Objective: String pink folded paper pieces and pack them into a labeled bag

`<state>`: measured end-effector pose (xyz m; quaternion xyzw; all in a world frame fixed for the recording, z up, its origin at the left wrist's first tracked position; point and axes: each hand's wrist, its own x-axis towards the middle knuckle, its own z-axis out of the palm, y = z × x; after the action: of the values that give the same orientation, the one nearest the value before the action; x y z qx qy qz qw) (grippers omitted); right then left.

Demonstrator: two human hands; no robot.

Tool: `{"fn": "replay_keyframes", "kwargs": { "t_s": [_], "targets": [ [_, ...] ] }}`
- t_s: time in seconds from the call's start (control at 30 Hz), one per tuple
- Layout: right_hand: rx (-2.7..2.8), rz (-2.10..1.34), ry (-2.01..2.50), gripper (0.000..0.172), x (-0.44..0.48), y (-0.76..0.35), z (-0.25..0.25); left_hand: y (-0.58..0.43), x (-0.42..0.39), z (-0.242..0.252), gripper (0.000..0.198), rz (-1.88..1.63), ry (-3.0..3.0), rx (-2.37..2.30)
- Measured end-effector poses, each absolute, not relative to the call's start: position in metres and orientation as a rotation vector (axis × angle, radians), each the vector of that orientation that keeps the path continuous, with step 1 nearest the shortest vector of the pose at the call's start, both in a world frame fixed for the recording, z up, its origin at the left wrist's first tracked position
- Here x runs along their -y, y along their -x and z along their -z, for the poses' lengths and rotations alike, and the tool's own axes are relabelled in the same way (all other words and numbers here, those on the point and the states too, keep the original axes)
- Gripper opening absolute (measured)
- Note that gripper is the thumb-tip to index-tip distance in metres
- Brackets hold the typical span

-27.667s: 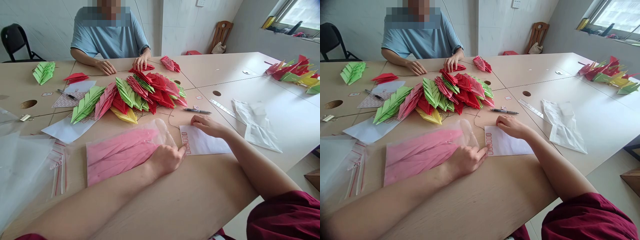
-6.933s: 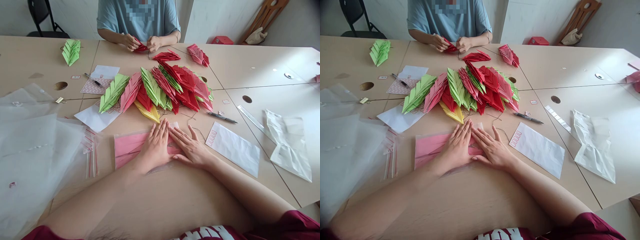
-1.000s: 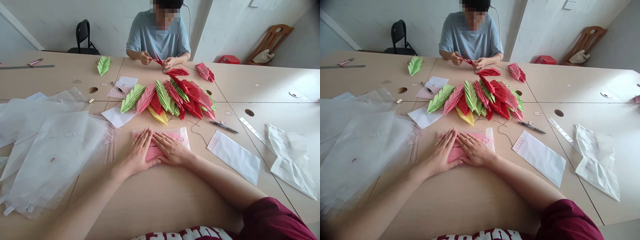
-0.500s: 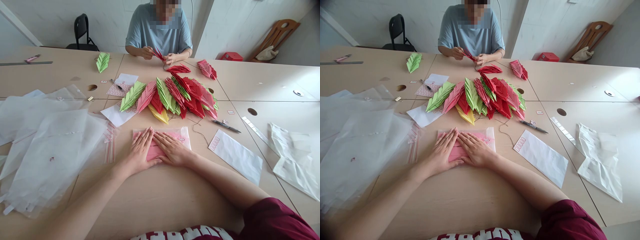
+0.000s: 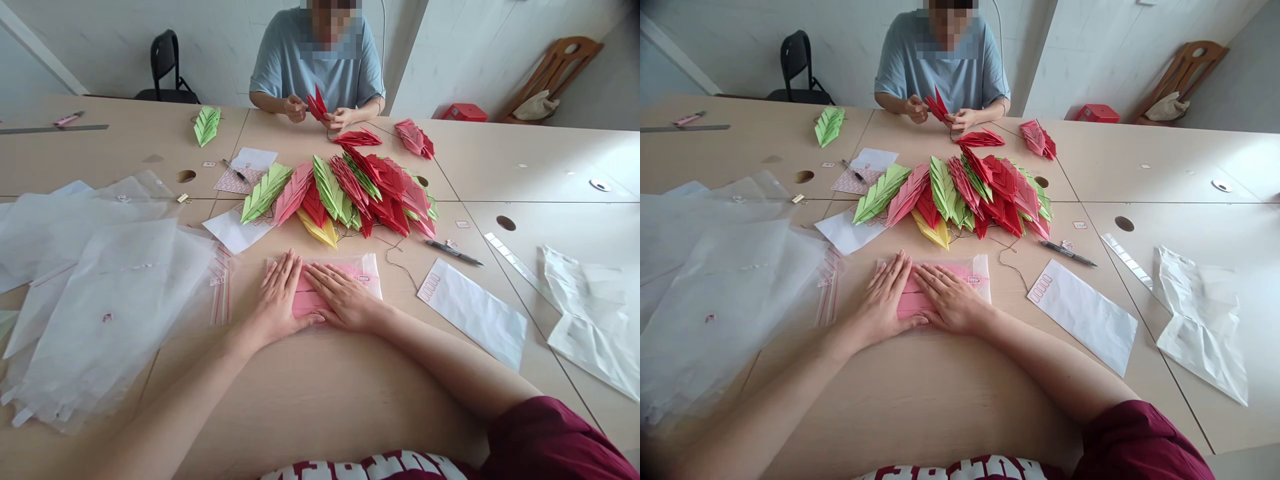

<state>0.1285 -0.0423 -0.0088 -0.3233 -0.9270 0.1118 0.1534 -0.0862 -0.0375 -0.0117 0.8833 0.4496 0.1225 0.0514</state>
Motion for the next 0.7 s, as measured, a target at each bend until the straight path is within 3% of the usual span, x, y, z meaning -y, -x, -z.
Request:
{"fn": "replay_keyframes", "kwargs": {
  "t_s": [0.07,0.27,0.37,0.53,0.7],
  "targets": [
    [2.657,-0.318,0.938,0.073,0.043,-0.128,0.009,0.09,0.035,0.012,0.111,-0.376,-2.674,-1.382],
    [2.65,-0.311,0.948,0.074,0.045,-0.127,0.009,0.1,0.028,0.013,0.076,-0.336,-2.594,-1.495],
    [2.647,-0.253,0.936,0.071,0.047,-0.127,0.006,0.1,0.028,0.012,0.074,-0.313,-2.595,-1.52],
    [2.596,-0.041,0.786,0.05,0.048,-0.144,-0.008,0.105,0.022,-0.005,0.074,-0.214,-2.547,-1.439],
    [2.16,-0.028,0.974,0.043,0.04,-0.175,-0.01,0.112,0.006,-0.045,0.088,-0.017,-2.425,-1.369]
  ]
}}
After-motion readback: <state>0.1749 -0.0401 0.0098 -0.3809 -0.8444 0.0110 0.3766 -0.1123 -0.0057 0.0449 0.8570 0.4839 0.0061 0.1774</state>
